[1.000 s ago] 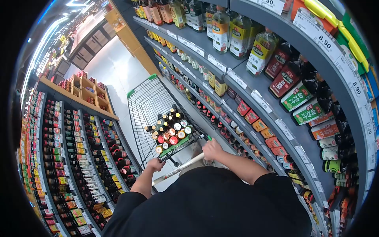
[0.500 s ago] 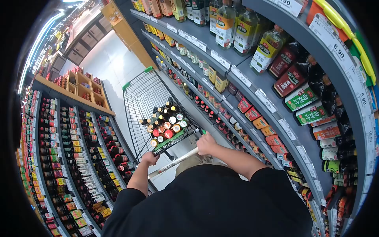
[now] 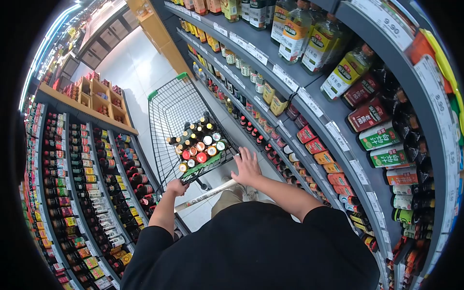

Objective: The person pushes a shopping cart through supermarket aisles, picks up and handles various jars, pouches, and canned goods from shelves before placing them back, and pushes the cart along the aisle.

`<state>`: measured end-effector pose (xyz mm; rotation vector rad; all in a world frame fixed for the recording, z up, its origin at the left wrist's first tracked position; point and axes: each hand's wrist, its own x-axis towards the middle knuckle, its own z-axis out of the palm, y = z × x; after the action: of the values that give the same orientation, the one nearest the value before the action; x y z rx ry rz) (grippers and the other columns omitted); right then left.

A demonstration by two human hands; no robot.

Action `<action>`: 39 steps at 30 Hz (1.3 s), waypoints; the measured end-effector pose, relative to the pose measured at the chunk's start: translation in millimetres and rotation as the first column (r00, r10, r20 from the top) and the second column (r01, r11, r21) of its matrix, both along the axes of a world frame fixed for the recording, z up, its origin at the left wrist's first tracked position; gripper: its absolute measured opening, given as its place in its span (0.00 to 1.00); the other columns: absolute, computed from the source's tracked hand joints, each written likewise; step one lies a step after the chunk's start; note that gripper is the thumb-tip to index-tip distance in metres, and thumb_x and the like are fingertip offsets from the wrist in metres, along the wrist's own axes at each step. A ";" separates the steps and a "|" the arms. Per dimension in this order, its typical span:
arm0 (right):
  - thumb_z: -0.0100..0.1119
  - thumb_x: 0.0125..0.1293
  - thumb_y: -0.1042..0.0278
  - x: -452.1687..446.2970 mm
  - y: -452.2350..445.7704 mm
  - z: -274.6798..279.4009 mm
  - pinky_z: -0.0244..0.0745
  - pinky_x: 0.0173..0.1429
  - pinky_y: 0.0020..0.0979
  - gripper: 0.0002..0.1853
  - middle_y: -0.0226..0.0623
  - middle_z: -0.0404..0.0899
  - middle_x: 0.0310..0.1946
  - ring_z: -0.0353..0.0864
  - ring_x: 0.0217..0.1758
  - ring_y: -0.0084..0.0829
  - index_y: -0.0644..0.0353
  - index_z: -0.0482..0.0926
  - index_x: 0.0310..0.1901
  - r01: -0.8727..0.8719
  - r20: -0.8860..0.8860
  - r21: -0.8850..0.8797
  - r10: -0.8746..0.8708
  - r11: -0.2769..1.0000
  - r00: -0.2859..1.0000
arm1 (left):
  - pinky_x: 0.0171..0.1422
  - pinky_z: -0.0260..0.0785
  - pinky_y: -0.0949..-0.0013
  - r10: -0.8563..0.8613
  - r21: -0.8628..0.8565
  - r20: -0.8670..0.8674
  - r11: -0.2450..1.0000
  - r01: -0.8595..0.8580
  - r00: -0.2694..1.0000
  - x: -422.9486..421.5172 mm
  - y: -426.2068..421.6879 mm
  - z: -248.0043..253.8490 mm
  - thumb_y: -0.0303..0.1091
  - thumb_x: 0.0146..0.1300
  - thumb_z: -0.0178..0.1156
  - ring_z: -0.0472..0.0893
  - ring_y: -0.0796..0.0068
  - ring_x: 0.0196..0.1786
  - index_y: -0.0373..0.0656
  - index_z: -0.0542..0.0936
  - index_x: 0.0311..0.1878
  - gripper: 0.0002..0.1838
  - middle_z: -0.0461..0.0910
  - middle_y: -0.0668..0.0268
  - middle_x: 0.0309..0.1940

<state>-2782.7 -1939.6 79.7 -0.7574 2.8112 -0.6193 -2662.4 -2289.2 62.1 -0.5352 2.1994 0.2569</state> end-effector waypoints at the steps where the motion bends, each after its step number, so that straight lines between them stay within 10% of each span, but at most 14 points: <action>1: 0.68 0.55 0.48 -5.8 -7.1 -6.2 0.65 0.69 0.56 0.40 0.59 0.64 0.67 0.63 0.73 0.56 0.61 0.66 0.65 0.141 0.090 0.006 -0.141 0.990 0.986 | 0.50 0.77 0.63 -0.005 -0.001 0.001 1.000 0.005 1.000 -3.7 -1.6 4.0 0.59 0.65 0.54 0.86 0.69 0.36 0.49 0.87 0.28 0.25 0.86 0.71 0.23; 4: 0.66 0.58 0.50 -35.1 -21.3 -23.6 0.74 0.62 0.52 0.39 0.61 0.68 0.65 0.74 0.65 0.56 0.64 0.64 0.66 0.391 0.506 0.081 -0.376 0.917 0.777 | 0.51 0.78 0.63 0.015 0.025 0.013 1.000 -0.016 1.000 -12.1 -12.7 -1.9 0.60 0.65 0.54 0.87 0.69 0.37 0.49 0.88 0.30 0.25 0.86 0.71 0.23; 9: 0.63 0.61 0.53 -55.3 -36.3 -14.5 0.79 0.56 0.49 0.27 0.55 0.84 0.42 0.85 0.48 0.54 0.64 0.67 0.52 0.245 0.440 0.194 -0.308 0.950 0.844 | 0.51 0.78 0.62 0.019 0.028 -0.008 0.999 -0.018 1.000 -26.8 -30.3 -6.9 0.60 0.64 0.54 0.87 0.69 0.37 0.52 0.89 0.30 0.25 0.86 0.71 0.25; 18: 0.65 0.58 0.51 -88.5 -63.8 -25.3 0.79 0.53 0.49 0.23 0.48 0.84 0.43 0.84 0.50 0.51 0.59 0.72 0.47 0.286 0.424 0.202 -0.347 0.937 0.837 | 0.55 0.78 0.59 0.064 0.083 -0.007 0.995 -0.063 0.998 -56.3 -60.8 -9.6 0.59 0.61 0.56 0.87 0.62 0.45 0.50 0.89 0.40 0.23 0.88 0.63 0.35; 26: 0.65 0.59 0.52 -108.2 -81.2 -26.9 0.78 0.55 0.50 0.24 0.48 0.84 0.45 0.84 0.52 0.51 0.60 0.73 0.49 0.302 0.445 0.231 -0.377 0.925 0.813 | 0.44 0.78 0.66 0.078 0.113 -0.054 0.991 -0.072 0.995 -72.2 -75.3 -4.3 0.57 0.63 0.57 0.86 0.76 0.30 0.51 0.87 0.28 0.22 0.86 0.72 0.23; 39: 0.64 0.61 0.52 -132.7 -104.6 -19.2 0.78 0.56 0.49 0.23 0.49 0.84 0.46 0.84 0.53 0.50 0.61 0.74 0.49 0.296 0.411 0.284 -0.395 0.912 0.822 | 0.55 0.78 0.60 0.083 0.150 -0.083 0.986 -0.069 0.993 -94.9 -98.2 -9.1 0.56 0.61 0.56 0.87 0.66 0.42 0.55 0.89 0.42 0.20 0.88 0.66 0.31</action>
<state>-2915.4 -2044.3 60.5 -0.0306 2.5113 -0.4625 -2757.3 -2387.4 53.0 -0.5350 2.2266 0.4886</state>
